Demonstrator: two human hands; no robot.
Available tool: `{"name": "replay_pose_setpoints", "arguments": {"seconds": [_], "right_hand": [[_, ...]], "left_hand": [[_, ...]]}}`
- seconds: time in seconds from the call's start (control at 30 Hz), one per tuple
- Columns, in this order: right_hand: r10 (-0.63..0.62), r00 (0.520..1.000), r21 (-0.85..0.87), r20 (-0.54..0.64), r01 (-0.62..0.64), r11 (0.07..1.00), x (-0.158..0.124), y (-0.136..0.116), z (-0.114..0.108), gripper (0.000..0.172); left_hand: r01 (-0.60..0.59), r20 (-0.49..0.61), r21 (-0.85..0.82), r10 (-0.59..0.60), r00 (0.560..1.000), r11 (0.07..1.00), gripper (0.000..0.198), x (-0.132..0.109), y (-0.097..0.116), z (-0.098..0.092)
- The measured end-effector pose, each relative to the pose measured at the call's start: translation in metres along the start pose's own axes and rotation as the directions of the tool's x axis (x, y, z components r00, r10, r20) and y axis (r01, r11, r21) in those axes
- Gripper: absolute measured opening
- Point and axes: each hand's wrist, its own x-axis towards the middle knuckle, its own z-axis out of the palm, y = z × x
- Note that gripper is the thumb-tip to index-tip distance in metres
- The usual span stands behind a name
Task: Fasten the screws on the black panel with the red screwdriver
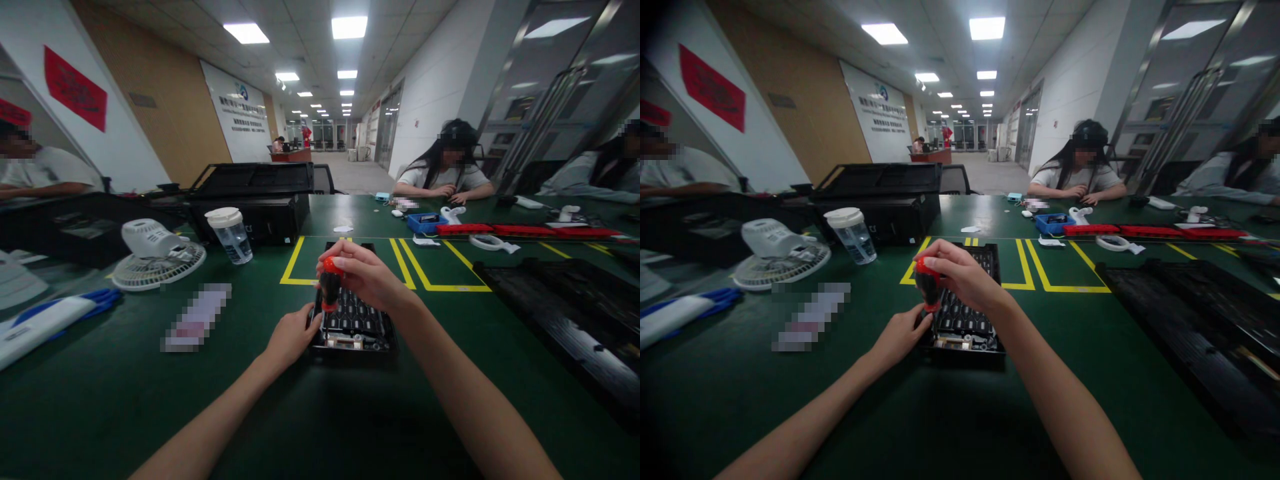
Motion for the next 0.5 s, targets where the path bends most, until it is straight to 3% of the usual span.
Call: {"name": "replay_pose_setpoints", "arguments": {"seconds": [0.5], "right_hand": [[-0.006, 1.000, -0.105, -0.006, 0.005, 0.994, -0.0022, -0.0045, 0.0016, 0.011]], "left_hand": [[0.028, 0.019, -0.015, -0.028, 0.999, 1.000, 0.037, -0.0009, 0.0044, -0.0031]]}}
